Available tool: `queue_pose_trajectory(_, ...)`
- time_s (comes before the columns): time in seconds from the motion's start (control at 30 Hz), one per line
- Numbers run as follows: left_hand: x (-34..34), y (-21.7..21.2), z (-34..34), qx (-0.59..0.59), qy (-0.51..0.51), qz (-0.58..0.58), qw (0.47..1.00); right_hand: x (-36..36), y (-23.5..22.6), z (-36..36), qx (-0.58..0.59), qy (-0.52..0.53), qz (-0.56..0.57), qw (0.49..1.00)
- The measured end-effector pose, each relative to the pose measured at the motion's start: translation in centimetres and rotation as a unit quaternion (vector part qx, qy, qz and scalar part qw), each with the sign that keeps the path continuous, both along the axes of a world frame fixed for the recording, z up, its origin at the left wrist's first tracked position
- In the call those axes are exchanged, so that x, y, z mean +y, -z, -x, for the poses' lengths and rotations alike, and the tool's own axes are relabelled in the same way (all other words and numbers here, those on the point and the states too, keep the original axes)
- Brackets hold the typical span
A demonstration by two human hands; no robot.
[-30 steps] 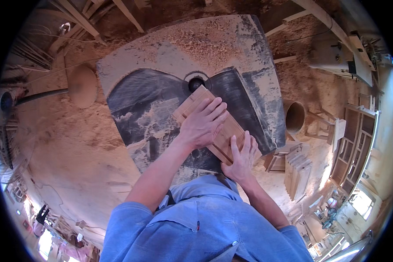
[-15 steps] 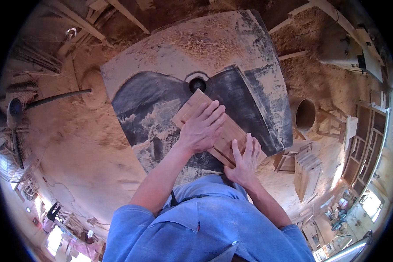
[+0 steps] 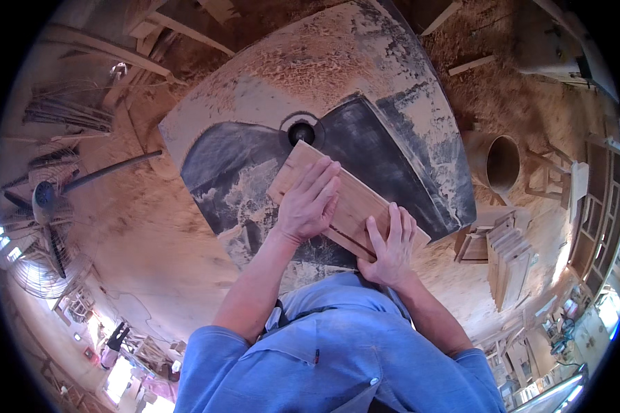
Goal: The person uses a router table to shape the edges of several carved wooden panels, passing each panel over the bit and then placing them in a bucket.
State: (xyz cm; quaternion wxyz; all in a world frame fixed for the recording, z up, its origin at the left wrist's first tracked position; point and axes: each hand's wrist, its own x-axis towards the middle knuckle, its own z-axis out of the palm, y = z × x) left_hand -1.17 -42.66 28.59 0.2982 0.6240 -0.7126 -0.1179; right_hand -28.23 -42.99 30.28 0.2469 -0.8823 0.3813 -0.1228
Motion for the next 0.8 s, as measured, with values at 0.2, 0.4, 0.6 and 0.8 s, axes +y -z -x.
queue_pose_trajectory(0.2, -0.1, 0.4, -0.9, -0.020, -0.027, 0.026, 0.999, -1.6, -0.2, -1.0, -0.017, -0.011, -0.005, 1.000)
queue_pose_trajectory(0.4, -0.6, 0.6, -2.5, -0.025, -0.055, 0.032, 0.998, -3.0, -0.4, -2.7, -0.023, -0.025, -0.020, 0.999)
queue_pose_trajectory(0.6, -0.7, 1.3, -2.9, -0.046, -0.051, 0.049, 0.996, -0.3, 0.6, 0.2, 0.000, -0.020, 0.002, 1.000)
queue_pose_trajectory(0.8, -0.9, 1.1, -3.7, -0.029, -0.067, 0.040, 0.997, -1.3, 0.9, -1.3, -0.034, -0.003, -0.002, 0.999)
